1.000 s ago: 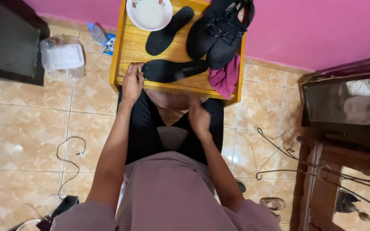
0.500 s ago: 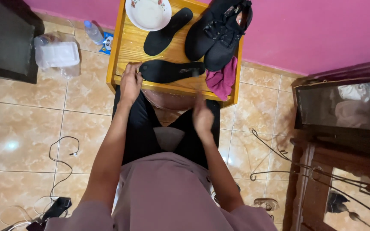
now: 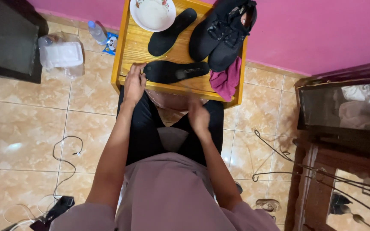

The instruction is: Applying glue to the sole and interior of a black shoe using a small applicator stick and then inserting an insole.

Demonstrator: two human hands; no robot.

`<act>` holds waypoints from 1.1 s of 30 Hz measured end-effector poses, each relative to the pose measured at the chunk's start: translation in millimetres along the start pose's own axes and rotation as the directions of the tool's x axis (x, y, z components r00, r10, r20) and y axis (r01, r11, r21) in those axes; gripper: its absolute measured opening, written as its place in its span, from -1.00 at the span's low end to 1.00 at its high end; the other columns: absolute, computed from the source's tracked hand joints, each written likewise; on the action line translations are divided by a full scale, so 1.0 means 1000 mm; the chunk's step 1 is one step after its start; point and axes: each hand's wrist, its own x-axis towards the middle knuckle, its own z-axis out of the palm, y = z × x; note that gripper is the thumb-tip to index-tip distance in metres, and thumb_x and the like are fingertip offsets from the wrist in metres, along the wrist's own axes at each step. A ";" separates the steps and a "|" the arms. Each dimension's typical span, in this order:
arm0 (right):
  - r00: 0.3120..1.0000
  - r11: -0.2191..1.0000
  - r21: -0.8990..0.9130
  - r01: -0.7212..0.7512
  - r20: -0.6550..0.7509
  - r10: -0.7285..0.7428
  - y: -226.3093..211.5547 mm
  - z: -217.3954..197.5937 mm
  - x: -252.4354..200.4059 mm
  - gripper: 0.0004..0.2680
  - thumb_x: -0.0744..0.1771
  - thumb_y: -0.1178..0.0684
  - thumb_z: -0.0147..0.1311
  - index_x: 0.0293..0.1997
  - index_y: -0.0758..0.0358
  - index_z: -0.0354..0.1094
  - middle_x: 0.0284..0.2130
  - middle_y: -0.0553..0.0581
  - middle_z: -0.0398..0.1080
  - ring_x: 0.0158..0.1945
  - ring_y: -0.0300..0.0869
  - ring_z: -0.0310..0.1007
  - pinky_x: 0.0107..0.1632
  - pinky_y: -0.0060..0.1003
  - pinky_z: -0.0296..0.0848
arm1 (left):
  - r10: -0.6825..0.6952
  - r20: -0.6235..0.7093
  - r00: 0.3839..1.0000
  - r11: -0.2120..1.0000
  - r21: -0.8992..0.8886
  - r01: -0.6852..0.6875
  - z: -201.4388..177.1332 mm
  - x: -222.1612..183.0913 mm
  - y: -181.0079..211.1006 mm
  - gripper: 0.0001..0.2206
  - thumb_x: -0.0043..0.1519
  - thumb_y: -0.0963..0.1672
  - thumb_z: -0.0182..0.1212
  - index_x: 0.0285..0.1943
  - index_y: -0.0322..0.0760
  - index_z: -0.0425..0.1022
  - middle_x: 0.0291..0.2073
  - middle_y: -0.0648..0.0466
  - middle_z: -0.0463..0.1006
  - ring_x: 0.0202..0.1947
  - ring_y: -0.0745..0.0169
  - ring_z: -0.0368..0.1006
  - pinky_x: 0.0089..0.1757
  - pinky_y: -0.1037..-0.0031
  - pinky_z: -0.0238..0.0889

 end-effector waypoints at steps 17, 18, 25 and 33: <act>0.991 0.989 0.146 -0.034 0.134 0.014 -0.038 0.013 0.008 -0.70 0.43 -0.06 -0.14 0.36 -0.15 0.20 -0.42 0.47 0.53 -0.28 0.33 0.59 -0.25 0.15 0.54 | -0.023 0.003 1.000 0.999 0.029 0.023 -0.004 -0.002 0.008 -0.60 0.29 -0.22 0.09 0.34 -0.10 0.37 0.07 -0.03 0.41 -0.03 -0.32 0.47 0.03 0.03 0.32; 0.991 0.988 0.153 -0.032 0.132 0.012 -0.039 0.018 0.008 -0.70 0.43 -0.06 -0.14 0.36 -0.15 0.20 -0.42 0.47 0.53 -0.28 0.33 0.59 -0.25 0.15 0.54 | -0.020 0.002 1.000 0.999 0.037 0.020 -0.003 -0.001 0.007 -0.60 0.29 -0.22 0.09 0.34 -0.10 0.37 0.07 -0.03 0.41 -0.03 -0.32 0.47 0.03 0.03 0.32; 0.987 0.948 0.300 0.101 0.090 -0.134 -0.071 0.019 0.022 -0.65 0.47 0.05 -0.19 0.49 -0.17 0.07 -0.53 0.20 0.54 -0.45 0.02 0.58 -0.37 -0.14 0.55 | -0.023 -0.005 1.000 1.000 0.011 0.023 -0.001 -0.003 0.002 -0.61 0.30 -0.21 0.11 0.33 -0.11 0.38 0.08 -0.04 0.43 -0.02 -0.30 0.47 0.02 0.05 0.33; 0.983 0.971 0.240 0.017 0.171 -0.060 -0.067 0.004 0.037 -0.59 0.42 0.09 -0.16 0.48 -0.24 0.04 -0.20 0.44 0.55 -0.07 0.28 0.56 0.04 0.16 0.50 | -0.007 0.001 1.000 1.000 -0.003 0.007 0.002 0.000 -0.001 -0.61 0.30 -0.21 0.11 0.34 -0.12 0.39 0.09 -0.05 0.44 0.01 -0.32 0.47 0.01 0.04 0.36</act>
